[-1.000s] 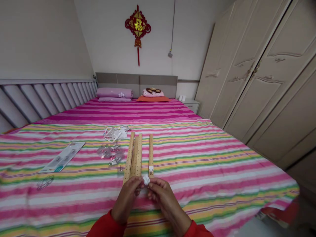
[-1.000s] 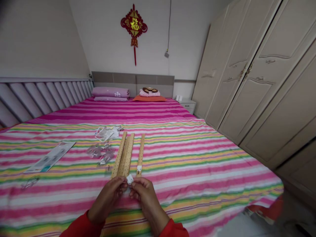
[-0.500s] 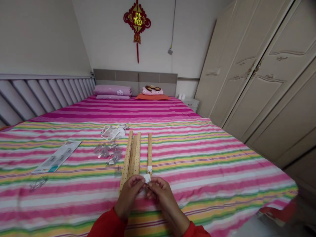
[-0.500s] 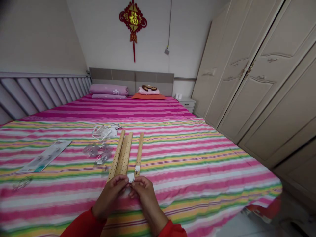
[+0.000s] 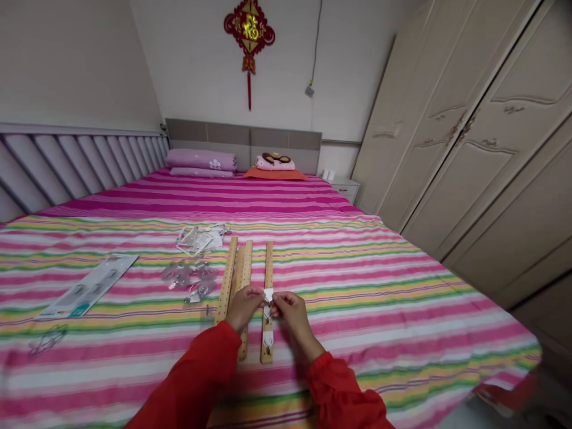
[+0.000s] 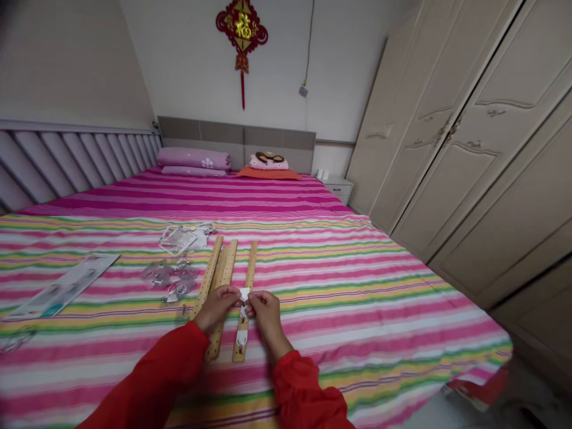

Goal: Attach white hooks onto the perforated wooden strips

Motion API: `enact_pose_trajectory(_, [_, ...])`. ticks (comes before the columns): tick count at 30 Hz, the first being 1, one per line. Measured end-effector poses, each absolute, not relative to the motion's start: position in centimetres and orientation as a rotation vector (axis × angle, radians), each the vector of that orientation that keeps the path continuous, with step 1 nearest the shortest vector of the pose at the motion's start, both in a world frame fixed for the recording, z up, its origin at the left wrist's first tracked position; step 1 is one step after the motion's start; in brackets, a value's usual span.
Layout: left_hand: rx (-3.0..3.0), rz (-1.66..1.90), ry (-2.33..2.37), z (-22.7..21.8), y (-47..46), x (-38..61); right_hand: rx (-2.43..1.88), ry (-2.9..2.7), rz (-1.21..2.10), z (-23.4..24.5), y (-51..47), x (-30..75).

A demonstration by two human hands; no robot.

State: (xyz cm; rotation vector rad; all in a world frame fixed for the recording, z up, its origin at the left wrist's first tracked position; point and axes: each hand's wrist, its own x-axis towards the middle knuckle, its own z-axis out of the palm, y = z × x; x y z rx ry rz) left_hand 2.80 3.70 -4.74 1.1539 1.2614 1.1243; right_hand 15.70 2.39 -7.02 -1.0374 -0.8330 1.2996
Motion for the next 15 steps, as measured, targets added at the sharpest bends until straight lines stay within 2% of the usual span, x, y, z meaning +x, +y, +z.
enact_pose_trajectory(15, [1.504, 0.935, 1.624, -7.5, 6.8, 3.2, -1.144, -0.800, 1.260, -9.7, 5.0, 15.5])
